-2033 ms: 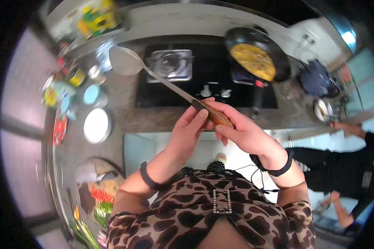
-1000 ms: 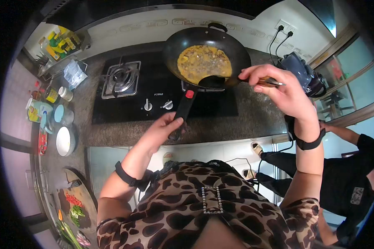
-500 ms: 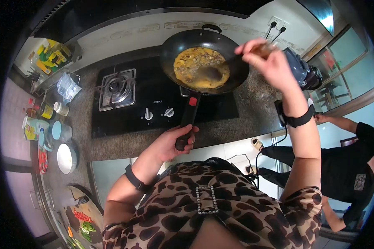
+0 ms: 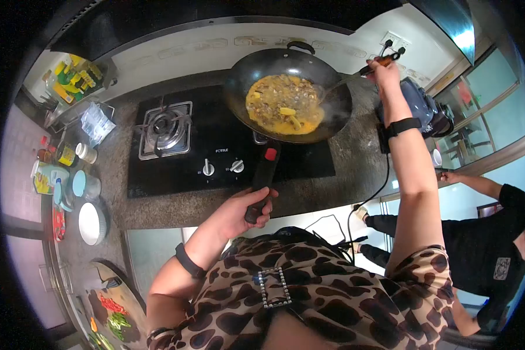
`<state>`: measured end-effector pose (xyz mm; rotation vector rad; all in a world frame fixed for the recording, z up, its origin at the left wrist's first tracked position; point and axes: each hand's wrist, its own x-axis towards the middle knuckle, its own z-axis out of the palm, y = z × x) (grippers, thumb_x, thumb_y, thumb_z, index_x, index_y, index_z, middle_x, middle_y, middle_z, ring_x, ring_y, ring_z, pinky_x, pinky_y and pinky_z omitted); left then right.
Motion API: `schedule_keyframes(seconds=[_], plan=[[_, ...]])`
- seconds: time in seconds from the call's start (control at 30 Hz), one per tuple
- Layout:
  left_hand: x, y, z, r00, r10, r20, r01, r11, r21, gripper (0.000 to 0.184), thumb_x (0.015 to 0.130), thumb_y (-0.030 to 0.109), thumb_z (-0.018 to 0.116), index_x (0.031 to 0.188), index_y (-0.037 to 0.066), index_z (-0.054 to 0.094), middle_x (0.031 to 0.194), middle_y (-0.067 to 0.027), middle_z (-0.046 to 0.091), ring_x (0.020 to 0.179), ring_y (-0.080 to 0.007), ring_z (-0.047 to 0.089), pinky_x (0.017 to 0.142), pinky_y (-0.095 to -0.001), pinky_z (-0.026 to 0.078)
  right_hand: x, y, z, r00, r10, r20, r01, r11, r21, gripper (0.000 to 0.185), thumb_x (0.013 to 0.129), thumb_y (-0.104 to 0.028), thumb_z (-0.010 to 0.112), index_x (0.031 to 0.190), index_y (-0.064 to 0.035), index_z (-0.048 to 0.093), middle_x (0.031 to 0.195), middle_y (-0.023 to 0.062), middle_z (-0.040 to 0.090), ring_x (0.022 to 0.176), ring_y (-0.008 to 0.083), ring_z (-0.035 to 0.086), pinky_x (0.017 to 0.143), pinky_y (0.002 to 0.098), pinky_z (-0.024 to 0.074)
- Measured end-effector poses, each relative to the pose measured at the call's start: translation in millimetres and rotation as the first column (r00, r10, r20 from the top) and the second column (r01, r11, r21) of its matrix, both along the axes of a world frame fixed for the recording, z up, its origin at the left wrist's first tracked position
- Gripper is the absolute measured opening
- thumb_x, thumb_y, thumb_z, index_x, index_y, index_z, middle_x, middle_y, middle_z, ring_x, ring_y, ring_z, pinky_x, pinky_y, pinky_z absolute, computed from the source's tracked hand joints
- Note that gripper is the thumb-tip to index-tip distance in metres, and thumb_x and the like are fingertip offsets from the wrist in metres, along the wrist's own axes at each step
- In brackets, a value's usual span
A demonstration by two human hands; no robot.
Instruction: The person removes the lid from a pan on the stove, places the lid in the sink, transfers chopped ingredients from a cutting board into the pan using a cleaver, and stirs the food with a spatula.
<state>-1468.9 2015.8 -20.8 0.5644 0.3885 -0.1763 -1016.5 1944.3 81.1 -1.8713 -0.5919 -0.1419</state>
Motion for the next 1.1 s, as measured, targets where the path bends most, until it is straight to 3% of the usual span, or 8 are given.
schedule_keyframes(seconds=[0.07,0.17,0.3,0.33,0.47,0.57,0.73,1.1], plan=[[-0.3,-0.6,2.7,1.000,0.010,0.003,-0.010,1.000,-0.009,0.031,0.096,0.031,0.046,0.112,0.005,0.049,0.071,-0.0026,0.049,0.056,-0.0128,0.045,0.048,-0.0264,0.036,-0.5,6.8,-18.1,0.936,0.155,-0.317,-0.079,0.967,0.241,0.019,0.081,-0.005,0.065,0.094,-0.0031,0.052,0.082,0.0063,0.060,0.061,0.0166,0.059,0.048,0.0256,0.0528],[-0.9,-1.6,2.6,1.000,0.015,0.003,-0.015,1.000,-0.011,0.031,0.096,0.031,0.046,0.112,0.004,0.049,0.071,-0.0025,0.049,0.056,-0.0127,0.045,0.048,-0.0265,0.036,-9.6,10.9,-25.6,0.877,0.281,-0.391,-0.133,0.922,0.364,0.020,0.083,-0.005,0.063,0.097,-0.0030,0.050,0.082,0.0067,0.060,0.061,0.0155,0.059,0.048,0.0249,0.0541],[0.2,-1.1,3.0,1.000,0.003,0.007,-0.003,1.000,0.008,0.030,0.096,0.030,0.045,0.112,0.004,0.049,0.071,-0.0026,0.049,0.055,-0.0132,0.045,0.047,-0.0270,0.036,-54.9,18.6,5.4,0.895,0.388,-0.219,-0.308,0.895,0.324,0.013,0.085,-0.009,0.063,0.095,-0.0053,0.056,0.088,0.0043,0.064,0.074,0.0128,0.062,0.058,0.0243,0.0517],[-0.2,-1.0,3.6,1.000,-0.001,0.006,0.001,1.000,0.007,0.030,0.096,0.030,0.045,0.112,0.004,0.049,0.071,-0.0026,0.049,0.055,-0.0132,0.045,0.047,-0.0270,0.036,-68.7,19.2,17.3,0.911,0.374,-0.172,-0.342,0.920,0.190,0.016,0.087,-0.012,0.062,0.099,-0.0063,0.053,0.102,0.0080,0.066,0.089,0.0165,0.064,0.072,0.0258,0.0505],[1.0,0.4,2.7,1.000,-0.003,0.014,0.003,0.999,-0.042,0.029,0.094,0.028,0.052,0.108,0.003,0.051,0.072,-0.0035,0.052,0.056,-0.0131,0.047,0.049,-0.0259,0.036,-116.0,20.5,46.1,0.842,0.536,0.068,-0.540,0.839,0.072,0.013,0.088,-0.010,0.061,0.098,-0.0075,0.054,0.102,0.0071,0.066,0.099,0.0160,0.061,0.081,0.0267,0.0484],[1.4,2.0,1.4,0.999,-0.010,0.038,0.012,0.999,-0.042,0.029,0.093,0.027,0.052,0.107,0.002,0.051,0.072,-0.0036,0.052,0.056,-0.0135,0.047,0.049,-0.0265,0.037,-145.8,20.7,60.6,0.690,0.683,0.237,-0.703,0.711,-0.003,0.012,0.088,-0.007,0.059,0.098,-0.0069,0.053,0.101,0.0076,0.065,0.099,0.0155,0.060,0.082,0.0272,0.0486],[1.0,1.7,3.2,1.000,0.005,0.020,-0.004,0.999,-0.043,0.027,0.094,0.027,0.052,0.106,0.002,0.051,0.071,-0.0038,0.052,0.056,-0.0140,0.048,0.049,-0.0271,0.039,-171.6,14.9,85.2,0.650,0.684,0.332,-0.714,0.699,-0.041,0.013,0.085,0.000,0.060,0.095,-0.0036,0.052,0.096,0.0088,0.065,0.095,0.0154,0.062,0.085,0.0286,0.0484],[1.4,-0.3,1.4,1.000,0.015,0.003,-0.015,0.999,-0.038,0.029,0.097,0.028,0.044,0.109,0.003,0.050,0.070,-0.0034,0.050,0.053,-0.0143,0.045,0.046,-0.0271,0.036,-184.9,43.5,43.1,0.709,0.692,0.136,-0.705,0.700,0.116,0.015,0.085,-0.002,0.062,0.095,-0.0038,0.052,0.091,0.0050,0.062,0.090,0.0145,0.063,0.082,0.0270,0.0494]])
